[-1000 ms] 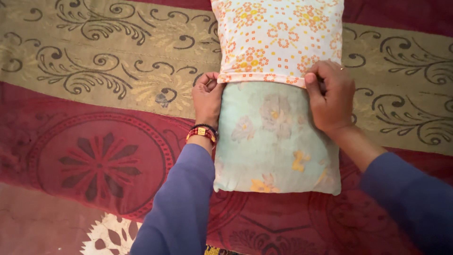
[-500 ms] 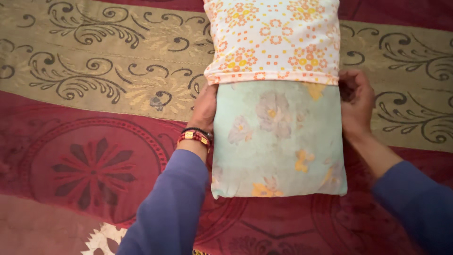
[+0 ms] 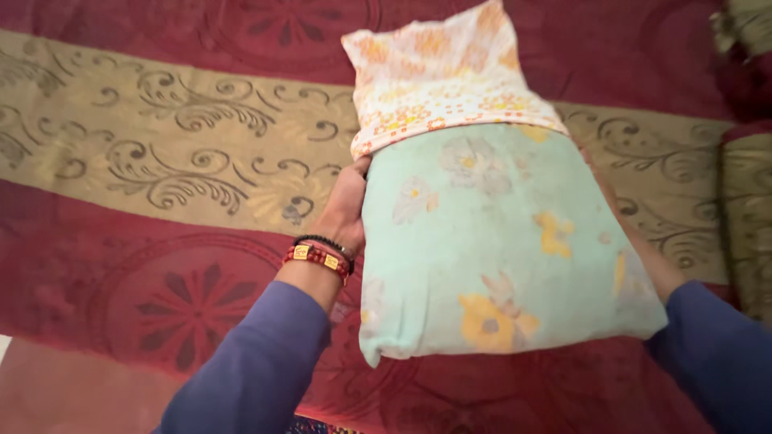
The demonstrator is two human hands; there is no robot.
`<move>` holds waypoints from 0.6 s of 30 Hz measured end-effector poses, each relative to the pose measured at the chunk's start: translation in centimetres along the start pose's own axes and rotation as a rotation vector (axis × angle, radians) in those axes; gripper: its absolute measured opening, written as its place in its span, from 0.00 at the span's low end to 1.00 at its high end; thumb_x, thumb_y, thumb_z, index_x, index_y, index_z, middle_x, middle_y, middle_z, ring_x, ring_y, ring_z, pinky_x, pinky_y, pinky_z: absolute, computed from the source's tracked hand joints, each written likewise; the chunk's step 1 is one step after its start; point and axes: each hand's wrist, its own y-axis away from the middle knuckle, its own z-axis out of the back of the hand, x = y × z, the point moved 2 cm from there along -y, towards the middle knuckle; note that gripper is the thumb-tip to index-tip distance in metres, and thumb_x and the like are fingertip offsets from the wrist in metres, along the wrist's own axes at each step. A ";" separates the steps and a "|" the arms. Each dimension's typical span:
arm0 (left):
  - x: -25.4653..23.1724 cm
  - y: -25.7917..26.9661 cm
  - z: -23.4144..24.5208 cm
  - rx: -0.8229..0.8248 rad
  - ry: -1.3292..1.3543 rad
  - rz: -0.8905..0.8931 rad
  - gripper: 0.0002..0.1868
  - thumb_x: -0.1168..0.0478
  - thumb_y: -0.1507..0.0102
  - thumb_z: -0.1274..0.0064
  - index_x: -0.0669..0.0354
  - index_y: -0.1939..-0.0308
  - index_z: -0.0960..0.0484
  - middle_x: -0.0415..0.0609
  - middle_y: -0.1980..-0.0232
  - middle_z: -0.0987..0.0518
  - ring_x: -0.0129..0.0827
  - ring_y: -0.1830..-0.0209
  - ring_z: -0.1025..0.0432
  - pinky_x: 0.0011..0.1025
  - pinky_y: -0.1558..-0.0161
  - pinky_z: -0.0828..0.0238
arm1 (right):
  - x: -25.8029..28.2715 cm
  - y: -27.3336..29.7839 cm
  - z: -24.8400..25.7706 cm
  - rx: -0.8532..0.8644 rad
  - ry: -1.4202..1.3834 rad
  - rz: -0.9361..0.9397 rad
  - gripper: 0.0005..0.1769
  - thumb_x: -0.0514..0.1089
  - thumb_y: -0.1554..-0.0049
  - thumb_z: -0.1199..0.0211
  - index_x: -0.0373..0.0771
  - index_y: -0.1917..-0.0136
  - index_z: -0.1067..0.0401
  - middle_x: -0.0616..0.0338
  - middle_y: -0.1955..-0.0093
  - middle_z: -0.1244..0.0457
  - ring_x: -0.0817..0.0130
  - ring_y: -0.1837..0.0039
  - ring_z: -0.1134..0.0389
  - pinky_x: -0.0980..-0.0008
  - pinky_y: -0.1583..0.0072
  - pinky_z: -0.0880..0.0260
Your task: The person puts a pillowcase on a pillow by inserting the pillow into the case, adjusting the fabric, and smoothing the surface. They then repeat the process with a second pillow and a different pillowcase.
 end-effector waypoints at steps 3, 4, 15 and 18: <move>-1.7 0.5 -1.4 -0.098 -0.096 0.003 0.28 0.48 0.28 0.70 0.63 0.39 0.24 0.57 0.45 0.18 0.42 0.51 0.22 0.39 0.47 0.23 | 3.9 -0.7 -2.8 -0.087 0.056 -0.123 0.25 0.48 0.35 0.43 0.45 0.27 0.41 0.64 0.31 0.41 0.75 0.34 0.41 0.72 0.34 0.42; -2.4 0.2 -1.4 -0.129 -0.128 0.003 0.29 0.47 0.28 0.70 0.63 0.39 0.23 0.57 0.45 0.18 0.42 0.51 0.22 0.39 0.47 0.23 | 5.1 -1.0 -4.4 -0.120 0.075 -0.172 0.24 0.48 0.35 0.43 0.45 0.28 0.41 0.64 0.32 0.41 0.75 0.35 0.42 0.72 0.36 0.43; -7.4 -2.9 0.0 -0.343 -0.164 -0.295 0.23 0.50 0.31 0.60 0.62 0.43 0.22 0.54 0.49 0.17 0.41 0.55 0.21 0.40 0.55 0.22 | 6.3 -2.8 -13.4 -0.368 0.135 -0.570 0.13 0.45 0.36 0.46 0.46 0.38 0.38 0.63 0.46 0.40 0.74 0.50 0.43 0.71 0.51 0.48; -8.8 -0.1 -3.7 -0.146 0.032 -0.276 0.22 0.50 0.33 0.56 0.63 0.47 0.20 0.53 0.52 0.16 0.40 0.59 0.20 0.40 0.60 0.22 | 5.9 -3.7 -13.8 -0.395 0.130 -0.604 0.10 0.45 0.36 0.47 0.46 0.41 0.37 0.63 0.49 0.40 0.74 0.55 0.44 0.71 0.55 0.50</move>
